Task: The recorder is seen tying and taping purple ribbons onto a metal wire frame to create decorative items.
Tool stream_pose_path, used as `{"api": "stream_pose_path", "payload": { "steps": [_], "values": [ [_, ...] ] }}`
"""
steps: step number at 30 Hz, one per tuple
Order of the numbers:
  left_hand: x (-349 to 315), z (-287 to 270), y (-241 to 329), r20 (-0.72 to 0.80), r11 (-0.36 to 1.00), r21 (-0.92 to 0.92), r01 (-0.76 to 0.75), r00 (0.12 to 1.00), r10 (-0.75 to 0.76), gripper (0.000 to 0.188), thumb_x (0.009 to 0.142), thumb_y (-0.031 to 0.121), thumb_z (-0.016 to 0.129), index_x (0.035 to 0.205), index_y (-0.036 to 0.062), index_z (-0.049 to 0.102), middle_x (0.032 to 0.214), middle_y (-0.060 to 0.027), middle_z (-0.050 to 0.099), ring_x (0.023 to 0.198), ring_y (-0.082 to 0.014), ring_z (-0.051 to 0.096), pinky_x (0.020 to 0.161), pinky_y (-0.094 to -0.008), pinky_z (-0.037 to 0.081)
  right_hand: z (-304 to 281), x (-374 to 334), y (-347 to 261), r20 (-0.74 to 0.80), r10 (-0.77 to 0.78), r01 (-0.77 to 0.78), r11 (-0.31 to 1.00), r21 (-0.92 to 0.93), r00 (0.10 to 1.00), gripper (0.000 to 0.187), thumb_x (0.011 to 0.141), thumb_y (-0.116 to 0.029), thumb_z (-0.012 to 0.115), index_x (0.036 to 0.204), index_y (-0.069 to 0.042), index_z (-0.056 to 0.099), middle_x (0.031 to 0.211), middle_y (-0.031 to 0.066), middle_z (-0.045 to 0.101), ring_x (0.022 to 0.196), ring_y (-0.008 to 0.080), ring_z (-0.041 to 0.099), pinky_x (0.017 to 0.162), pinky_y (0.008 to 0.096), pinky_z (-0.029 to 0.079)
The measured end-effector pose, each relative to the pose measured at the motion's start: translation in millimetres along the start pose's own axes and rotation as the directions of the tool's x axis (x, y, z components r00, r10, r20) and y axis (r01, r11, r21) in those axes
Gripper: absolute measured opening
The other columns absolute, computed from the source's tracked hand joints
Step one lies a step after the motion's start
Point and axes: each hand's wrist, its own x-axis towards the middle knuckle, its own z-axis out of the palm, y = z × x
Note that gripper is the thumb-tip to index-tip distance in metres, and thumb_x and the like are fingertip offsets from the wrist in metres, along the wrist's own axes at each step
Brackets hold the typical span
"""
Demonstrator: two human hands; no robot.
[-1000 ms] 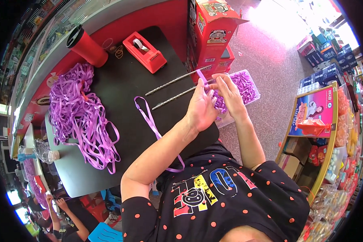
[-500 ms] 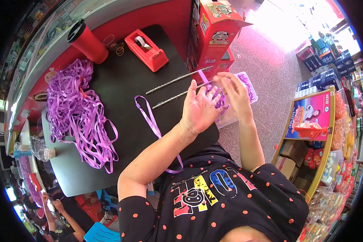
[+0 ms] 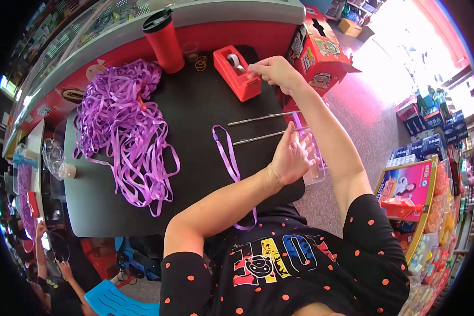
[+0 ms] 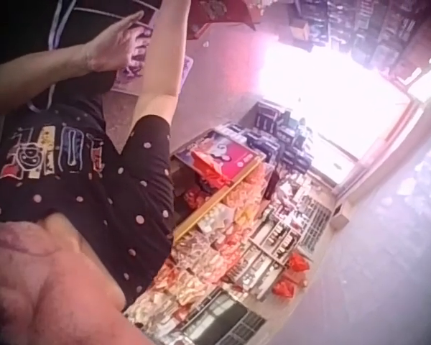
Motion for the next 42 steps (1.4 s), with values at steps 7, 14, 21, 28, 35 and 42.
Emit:
{"api": "stream_pose_path", "payload": {
  "steps": [7,14,21,28,35,42],
  "values": [
    [2,3,1,-0.073,1.000,-0.001,-0.008,0.997,0.008,0.089,0.086,0.068,0.040,0.149,0.0206,-0.001,0.156,-0.0064,0.002,0.144,-0.0245,0.001,0.112,-0.0516,0.004,5,17,-10,0.155,0.366,-0.391,0.901,0.189,0.917,0.022,0.082,-0.025,0.072,0.082,-0.004,0.068,0.073,-0.0031,0.062,0.048,0.0000,0.030,0.043,0.0181,0.019],
    [4,-1,0,-0.024,1.000,0.001,-0.009,1.000,0.009,0.089,0.086,0.068,0.043,0.149,0.0218,-0.001,0.156,-0.0069,-0.001,0.144,-0.0250,-0.001,0.112,-0.0521,0.004,0,20,-7,0.206,0.363,-0.403,0.890,0.213,0.909,0.020,0.079,-0.021,0.075,0.081,-0.003,0.067,0.071,-0.0024,0.060,0.048,0.0001,0.030,0.042,0.0180,0.019],
    [-1,6,2,-0.062,1.000,0.003,0.008,0.998,-0.007,0.096,0.085,0.069,0.042,0.147,0.0243,-0.018,0.157,-0.0072,-0.008,0.144,-0.0251,-0.010,0.113,-0.0531,0.000,-7,1,-24,0.198,0.266,-0.316,0.902,0.293,0.943,0.015,0.083,-0.018,0.070,0.080,-0.004,0.065,0.071,-0.0020,0.059,0.049,0.0003,0.034,0.043,0.0158,0.023],
    [1,4,2,-0.036,1.000,0.013,0.002,0.999,-0.001,0.091,0.087,0.068,0.038,0.148,0.0225,-0.013,0.157,-0.0075,-0.005,0.144,-0.0254,-0.007,0.112,-0.0531,0.000,-3,-32,-9,0.154,0.248,-0.287,0.899,0.330,0.956,0.016,0.084,-0.018,0.070,0.085,-0.002,0.066,0.071,0.0006,0.060,0.049,0.0001,0.033,0.043,0.0164,0.022],
    [0,8,3,0.077,0.999,0.034,-0.026,0.997,0.023,0.087,0.089,0.067,0.035,0.149,0.0203,-0.005,0.156,-0.0065,0.003,0.144,-0.0262,0.004,0.112,-0.0539,0.004,2,-32,16,0.088,0.237,-0.252,0.886,0.390,0.968,0.022,0.080,-0.017,0.073,0.086,0.003,0.067,0.072,0.0047,0.062,0.047,0.0017,0.035,0.041,0.0177,0.023],
    [-4,11,7,0.095,0.998,0.060,-0.032,0.995,0.026,0.084,0.089,0.067,0.037,0.149,0.0189,0.002,0.156,-0.0050,0.004,0.143,-0.0252,0.007,0.112,-0.0520,0.008,16,-32,20,-0.122,0.102,-0.105,0.994,-0.013,0.987,0.018,0.082,-0.018,0.071,0.082,0.000,0.069,0.067,0.0015,0.063,0.052,0.0032,0.047,0.046,0.0189,0.032]
  ]
}}
